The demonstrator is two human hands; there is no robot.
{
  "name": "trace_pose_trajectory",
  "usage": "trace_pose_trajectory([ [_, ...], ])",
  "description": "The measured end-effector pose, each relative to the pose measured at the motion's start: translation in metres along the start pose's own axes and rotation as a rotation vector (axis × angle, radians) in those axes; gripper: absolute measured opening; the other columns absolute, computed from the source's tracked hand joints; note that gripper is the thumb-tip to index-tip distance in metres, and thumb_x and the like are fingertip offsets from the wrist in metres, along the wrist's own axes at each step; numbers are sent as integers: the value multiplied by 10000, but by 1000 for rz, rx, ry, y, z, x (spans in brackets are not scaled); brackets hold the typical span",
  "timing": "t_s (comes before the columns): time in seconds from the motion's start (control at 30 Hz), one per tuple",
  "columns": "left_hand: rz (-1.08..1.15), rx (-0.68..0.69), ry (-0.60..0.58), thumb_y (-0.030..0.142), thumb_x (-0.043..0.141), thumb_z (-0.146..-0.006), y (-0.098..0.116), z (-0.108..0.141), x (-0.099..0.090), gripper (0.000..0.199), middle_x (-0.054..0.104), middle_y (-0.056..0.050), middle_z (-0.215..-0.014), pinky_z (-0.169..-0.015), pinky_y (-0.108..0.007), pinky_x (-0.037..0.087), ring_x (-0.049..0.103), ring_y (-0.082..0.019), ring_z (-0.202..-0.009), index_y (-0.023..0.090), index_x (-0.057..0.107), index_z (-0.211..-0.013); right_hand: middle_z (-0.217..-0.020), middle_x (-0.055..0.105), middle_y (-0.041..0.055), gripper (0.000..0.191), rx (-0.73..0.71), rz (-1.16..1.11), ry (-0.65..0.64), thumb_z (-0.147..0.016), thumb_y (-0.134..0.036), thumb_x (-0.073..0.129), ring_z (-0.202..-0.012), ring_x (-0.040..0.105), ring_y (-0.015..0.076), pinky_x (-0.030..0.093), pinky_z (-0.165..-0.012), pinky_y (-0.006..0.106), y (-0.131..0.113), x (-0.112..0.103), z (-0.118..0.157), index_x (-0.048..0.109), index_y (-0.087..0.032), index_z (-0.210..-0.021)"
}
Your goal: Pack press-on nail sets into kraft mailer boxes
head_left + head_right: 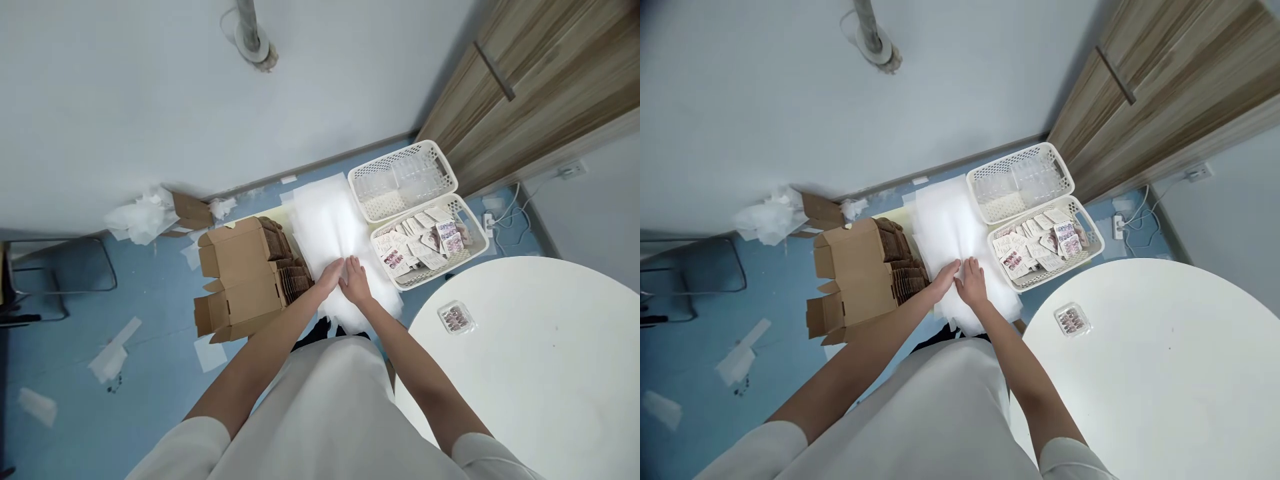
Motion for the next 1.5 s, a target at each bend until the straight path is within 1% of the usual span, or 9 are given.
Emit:
trace_pose_trajectory([
  [0.1, 86, 41, 19, 410, 511, -784, 1, -3, 0, 314, 600, -70, -1115, -857, -304, 416, 532, -209, -1038, 199, 611, -994, -1414, 244, 160, 617, -73, 21, -30, -763, -176, 411, -1335, 93, 264, 168, -1044, 474, -14, 5, 4, 239, -72, -1346],
  [0.23, 212, -60, 224, 322, 571, -737, -11, -11, -14, 178, 640, -64, -871, -690, -278, 464, 592, -159, -790, 166, 612, -812, -1416, 250, 126, 617, -194, -38, -51, -753, -164, 414, -1330, 133, 239, 193, -1042, 466, -24, 2, 6, 250, -123, -1347],
  [0.37, 289, -158, 314, 295, 570, -726, -16, -14, -22, 135, 590, -22, -705, -578, -252, 450, 548, -105, -602, 160, 569, -738, -1393, 286, 119, 446, -148, -144, 110, -775, -210, 424, -1303, 212, 234, 239, -1033, 437, -15, -18, 2, 446, -152, -1217],
  [0.6, 275, -129, 267, 321, 544, -746, -6, -10, -20, 174, 595, -37, -711, -600, -248, 447, 539, -97, -602, 150, 576, -741, -1080, 541, 110, 469, 151, -409, 307, -731, -297, 527, -902, 550, 186, 457, -791, 335, 8, -39, -14, 427, -162, -1169],
  [0.8, 152, -114, 207, 384, 460, -806, -1, -7, -18, 293, 606, -101, -1031, -745, -294, 436, 590, -172, -883, 169, 574, -969, -911, 592, 40, 292, 171, -413, 241, -826, -241, 351, -577, 585, 114, 464, -627, 277, 5, -49, -16, 436, -189, -1100],
  [1.0, -12, -17, 203, 409, 482, -797, 3, 2, -26, 414, 482, -108, -1248, -872, -323, 392, 468, -217, -1120, 189, 490, -1148, -1070, 600, 66, 409, -32, 81, 94, -746, -30, 305, -776, 615, 175, 453, -686, 307, -23, -59, -11, 519, -199, -1051],
  [1.23, -121, 84, 73, 499, 483, -775, 12, 25, -29, 551, 357, -93, -1356, -916, -305, 375, 380, -214, -1209, 228, 394, -1247, -1423, 247, 114, 508, -123, 471, 37, -745, -19, 316, -917, 587, 223, 450, -695, 332, -69, -78, 10, 413, -126, -1232],
  [1.37, -161, 149, 25, 534, 471, -767, 19, 38, -29, 633, 275, -99, -1400, -962, -309, 331, 302, -213, -1263, 236, 307, -1301, -1363, 371, 105, 444, -188, 488, 165, -774, -41, 316, -1175, 424, 241, 414, -838, 379, -96, -97, 41, 457, -120, -1187],
  [1.5, -190, 224, 23, 500, 485, -769, 25, 54, -26, 661, 221, -106, -1422, -1025, -317, 242, 231, -215, -1296, 209, 269, -1322, -1256, 494, 96, 348, -170, 407, 288, -818, -131, 357, -1136, 465, 219, 392, -904, 377, -99, -115, 75, 532, -154, -1118],
])
Point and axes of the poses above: each hand's wrist, its own z-axis away from the middle knuckle, its own x-axis out of the palm, y = z × x, the point moved 7 cm from there along -z, towards the middle knuckle
